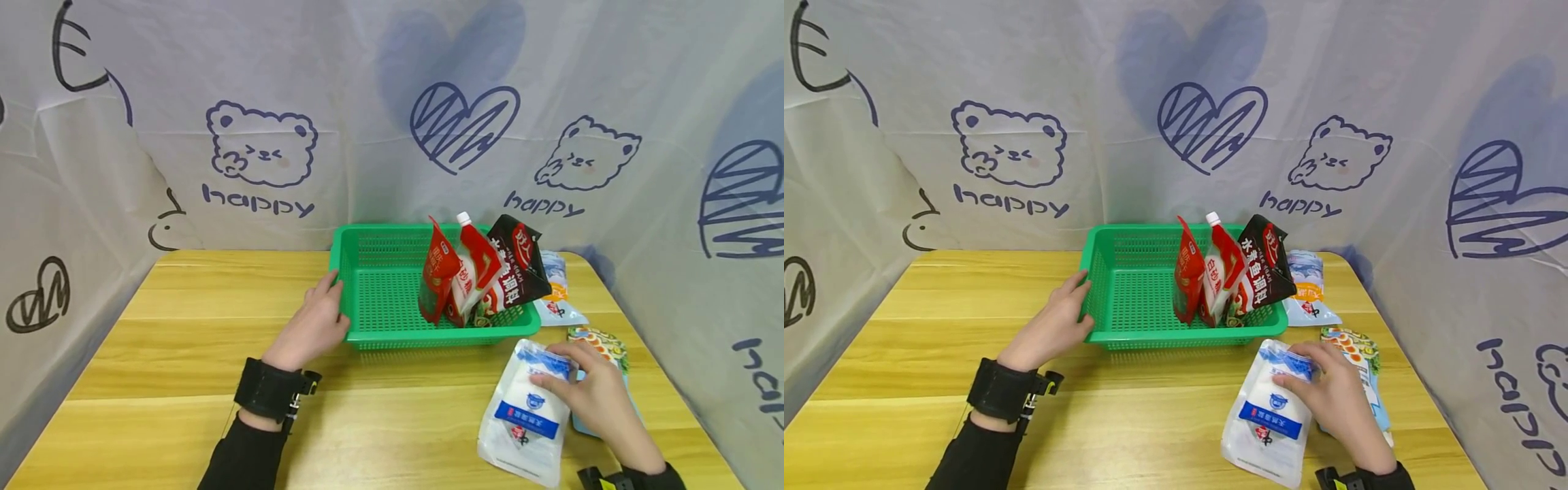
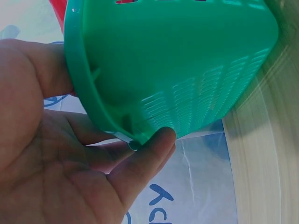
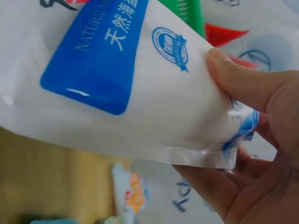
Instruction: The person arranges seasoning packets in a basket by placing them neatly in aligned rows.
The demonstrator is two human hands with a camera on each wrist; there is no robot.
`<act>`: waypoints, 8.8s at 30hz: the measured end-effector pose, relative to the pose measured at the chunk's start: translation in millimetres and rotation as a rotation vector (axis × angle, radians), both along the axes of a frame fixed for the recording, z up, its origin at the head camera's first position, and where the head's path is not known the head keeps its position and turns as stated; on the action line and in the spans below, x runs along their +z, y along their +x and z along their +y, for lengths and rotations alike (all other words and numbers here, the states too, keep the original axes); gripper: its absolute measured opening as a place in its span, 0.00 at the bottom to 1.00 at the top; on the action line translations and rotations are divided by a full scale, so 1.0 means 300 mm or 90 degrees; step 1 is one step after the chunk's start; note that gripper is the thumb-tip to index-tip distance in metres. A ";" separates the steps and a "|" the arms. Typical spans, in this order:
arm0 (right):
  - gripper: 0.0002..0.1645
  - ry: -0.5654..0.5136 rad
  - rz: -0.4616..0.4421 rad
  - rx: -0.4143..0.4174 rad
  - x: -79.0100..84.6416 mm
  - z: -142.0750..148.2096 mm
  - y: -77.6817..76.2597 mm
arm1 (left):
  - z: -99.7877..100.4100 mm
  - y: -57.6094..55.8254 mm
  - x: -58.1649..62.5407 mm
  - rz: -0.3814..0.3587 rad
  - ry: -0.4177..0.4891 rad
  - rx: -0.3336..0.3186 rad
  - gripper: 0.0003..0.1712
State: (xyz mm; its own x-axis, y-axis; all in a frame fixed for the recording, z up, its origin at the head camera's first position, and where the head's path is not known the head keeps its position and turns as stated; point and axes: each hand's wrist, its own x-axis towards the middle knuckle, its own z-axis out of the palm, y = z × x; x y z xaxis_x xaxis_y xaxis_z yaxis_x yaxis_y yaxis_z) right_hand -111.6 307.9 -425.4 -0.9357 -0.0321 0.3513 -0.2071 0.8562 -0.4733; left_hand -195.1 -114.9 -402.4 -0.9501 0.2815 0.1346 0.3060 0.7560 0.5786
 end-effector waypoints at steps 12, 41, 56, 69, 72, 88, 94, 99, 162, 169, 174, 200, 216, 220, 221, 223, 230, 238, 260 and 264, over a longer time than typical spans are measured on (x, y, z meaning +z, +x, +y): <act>0.24 -0.127 0.086 0.028 0.122 -0.136 -0.005 | -0.002 0.000 0.000 -0.004 0.002 -0.002 0.36; 0.19 -0.354 0.126 0.246 0.189 -0.587 -0.222 | -0.024 0.004 0.016 0.005 0.009 0.013 0.30; 0.17 -0.385 0.180 0.281 0.177 -0.594 -0.236 | 0.008 0.072 0.121 0.046 0.160 -0.149 0.32; 0.19 -0.428 0.222 0.327 0.196 -0.620 -0.214 | 0.033 0.082 0.127 -0.034 0.165 -0.193 0.25; 0.20 -0.428 0.218 0.338 0.198 -0.617 -0.213 | 0.032 0.082 0.128 -0.014 0.161 -0.198 0.24; 0.43 -0.328 0.115 0.335 0.240 -0.574 -0.184 | 0.006 0.096 0.140 0.075 0.101 -0.238 0.18; 0.43 -0.233 0.095 0.399 0.257 -0.542 -0.176 | 0.011 0.101 0.144 0.089 0.051 -0.250 0.16; 0.38 -0.128 0.083 0.456 0.258 -0.530 -0.178 | 0.017 0.100 0.137 0.087 0.007 -0.254 0.16; 0.25 -0.482 0.121 0.445 0.214 -0.580 -0.197 | -0.062 0.128 0.191 0.128 0.421 -0.054 0.09; 0.28 -0.380 0.099 0.413 0.234 -0.572 -0.184 | -0.050 0.123 0.185 0.220 0.383 -0.107 0.10; 0.24 -0.263 0.134 0.421 0.247 -0.576 -0.174 | -0.037 0.122 0.180 0.260 0.321 -0.137 0.11; 0.15 -0.081 0.229 0.418 0.222 -0.604 -0.167 | 0.003 0.121 0.176 0.375 0.211 -0.151 0.20; 0.19 -0.235 0.270 0.413 0.229 -0.584 -0.187 | -0.017 0.106 0.169 0.394 0.352 -0.032 0.29; 0.21 -0.302 0.262 0.394 0.231 -0.589 -0.181 | -0.017 0.103 0.165 0.345 0.396 0.018 0.33; 0.21 -0.321 0.254 0.389 0.231 -0.590 -0.180 | -0.016 0.103 0.164 0.329 0.409 0.026 0.33; 0.21 -0.358 0.238 0.382 0.230 -0.593 -0.177 | -0.014 0.103 0.164 0.291 0.435 0.029 0.33; 0.21 -0.417 0.202 0.372 0.221 -0.603 -0.179 | -0.002 0.104 0.160 0.210 0.422 -0.057 0.25; 0.22 -0.413 0.188 0.394 0.207 -0.616 -0.190 | 0.000 0.101 0.155 0.283 0.428 -0.078 0.24; 0.25 -0.386 0.076 0.413 0.235 -0.605 -0.156 | 0.020 0.134 0.177 0.364 0.358 -0.109 0.19; 0.23 -0.389 0.058 0.400 0.227 -0.610 -0.159 | 0.021 0.133 0.170 0.365 0.335 -0.104 0.17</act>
